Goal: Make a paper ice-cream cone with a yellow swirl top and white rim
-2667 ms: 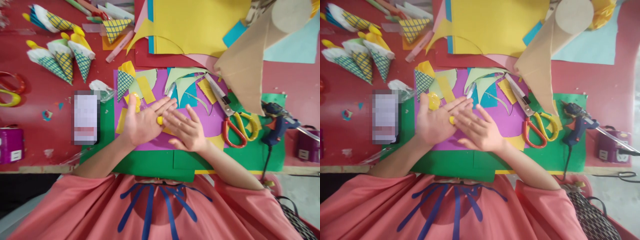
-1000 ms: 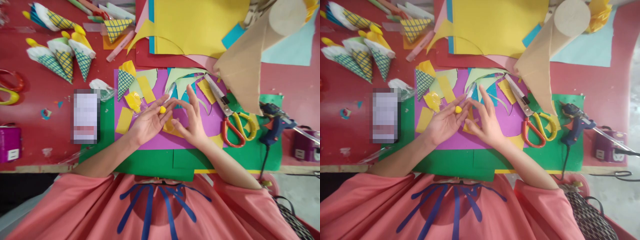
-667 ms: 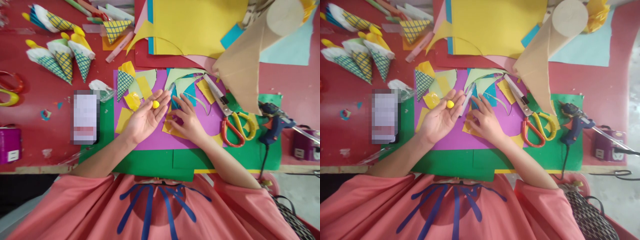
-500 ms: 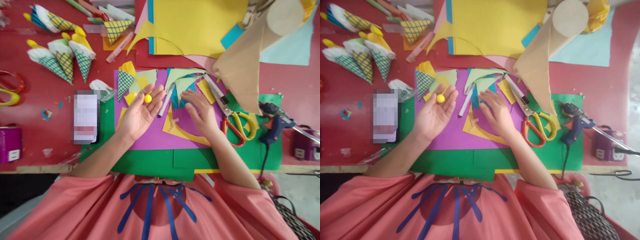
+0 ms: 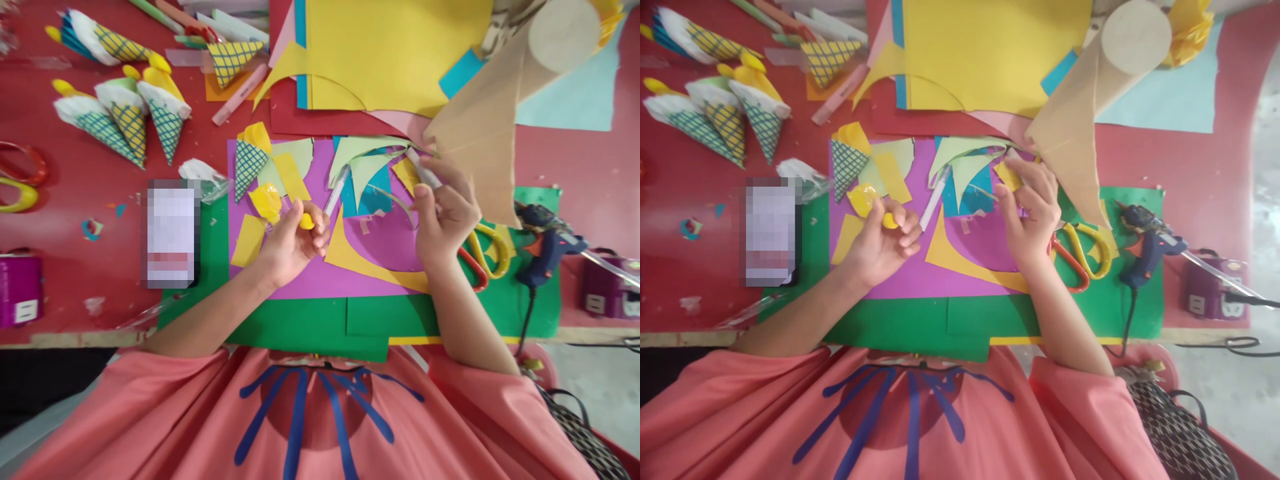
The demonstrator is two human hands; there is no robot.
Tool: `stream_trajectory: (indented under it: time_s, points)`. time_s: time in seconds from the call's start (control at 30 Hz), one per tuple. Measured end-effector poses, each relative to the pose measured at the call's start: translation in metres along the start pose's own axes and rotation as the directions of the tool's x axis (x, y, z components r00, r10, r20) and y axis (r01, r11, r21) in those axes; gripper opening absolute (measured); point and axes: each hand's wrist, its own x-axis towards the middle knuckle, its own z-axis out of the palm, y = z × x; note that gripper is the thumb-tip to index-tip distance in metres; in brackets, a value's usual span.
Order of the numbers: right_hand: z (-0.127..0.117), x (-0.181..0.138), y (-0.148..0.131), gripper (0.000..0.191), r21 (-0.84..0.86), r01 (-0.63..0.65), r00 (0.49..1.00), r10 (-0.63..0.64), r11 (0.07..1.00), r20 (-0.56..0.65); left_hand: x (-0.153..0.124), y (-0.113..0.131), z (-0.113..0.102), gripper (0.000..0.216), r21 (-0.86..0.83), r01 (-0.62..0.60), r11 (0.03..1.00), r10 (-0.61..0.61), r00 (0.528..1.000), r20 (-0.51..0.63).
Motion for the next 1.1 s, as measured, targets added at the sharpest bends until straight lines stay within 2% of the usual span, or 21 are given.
stream_trajectory:
  time_s: [0.07,0.1,0.2,0.3,0.37,0.43,0.47,0.53,0.6,0.7,0.77,0.97,1.1]
  points:
    - [0.000,-0.001,-0.003,0.011,-0.005,0.024,1.000,-0.024,1.000,-0.001,0.000,-0.002,-0.002,0.032,-0.020,0.011,1.000,-0.010,0.999,0.042]
    - [0.000,-0.002,-0.005,0.009,0.015,0.040,0.999,-0.040,0.999,0.012,0.001,-0.004,-0.004,0.027,-0.028,0.017,0.999,-0.015,0.998,0.062]
    - [0.000,-0.006,-0.014,0.014,0.155,0.043,0.994,-0.058,0.987,0.097,0.003,-0.006,-0.007,0.034,-0.061,0.021,0.998,-0.015,0.995,0.101]
    - [0.002,-0.012,-0.024,0.029,0.278,0.071,0.978,-0.121,0.958,0.167,0.004,-0.006,-0.008,0.025,-0.042,0.010,0.999,-0.007,0.996,0.087]
    - [0.006,-0.016,-0.030,0.025,0.302,0.114,0.971,-0.170,0.946,0.166,0.004,-0.006,-0.007,0.020,0.000,0.011,1.000,-0.011,0.998,0.063]
    - [0.009,-0.019,-0.035,0.011,0.303,0.106,0.972,-0.162,0.947,0.168,0.003,-0.007,-0.006,0.020,0.020,0.008,1.000,-0.009,0.999,0.037]
    - [0.010,-0.021,-0.037,0.004,0.310,0.084,0.972,-0.147,0.947,0.185,0.003,-0.007,-0.006,0.021,0.017,0.004,1.000,-0.004,1.000,0.025]
    - [0.013,-0.025,-0.039,0.004,0.343,0.008,0.963,-0.100,0.939,0.251,0.003,-0.007,-0.005,0.021,0.002,-0.005,1.000,0.005,1.000,0.011]
    - [0.014,-0.028,-0.039,0.004,0.403,-0.133,0.941,-0.013,0.906,0.339,0.004,-0.008,-0.006,0.020,-0.009,0.001,1.000,-0.001,1.000,0.012]
    - [0.016,-0.032,-0.039,0.012,0.508,-0.398,0.869,0.136,0.764,0.476,0.005,-0.008,-0.008,0.020,-0.005,0.013,1.000,-0.013,0.999,0.033]
    - [0.018,-0.033,-0.039,0.017,0.561,-0.504,0.823,0.168,0.657,0.542,0.005,-0.009,-0.009,0.020,0.012,0.006,1.000,-0.006,0.999,0.041]
    - [0.018,-0.035,-0.037,0.033,0.658,-0.604,0.779,0.160,0.451,0.606,0.005,-0.010,-0.008,0.027,0.043,-0.027,0.999,0.025,0.998,0.066]
    - [0.017,-0.035,-0.035,0.036,0.658,-0.635,0.756,0.148,0.406,0.638,0.003,-0.011,-0.007,0.022,0.082,-0.040,0.996,0.032,0.994,0.100]
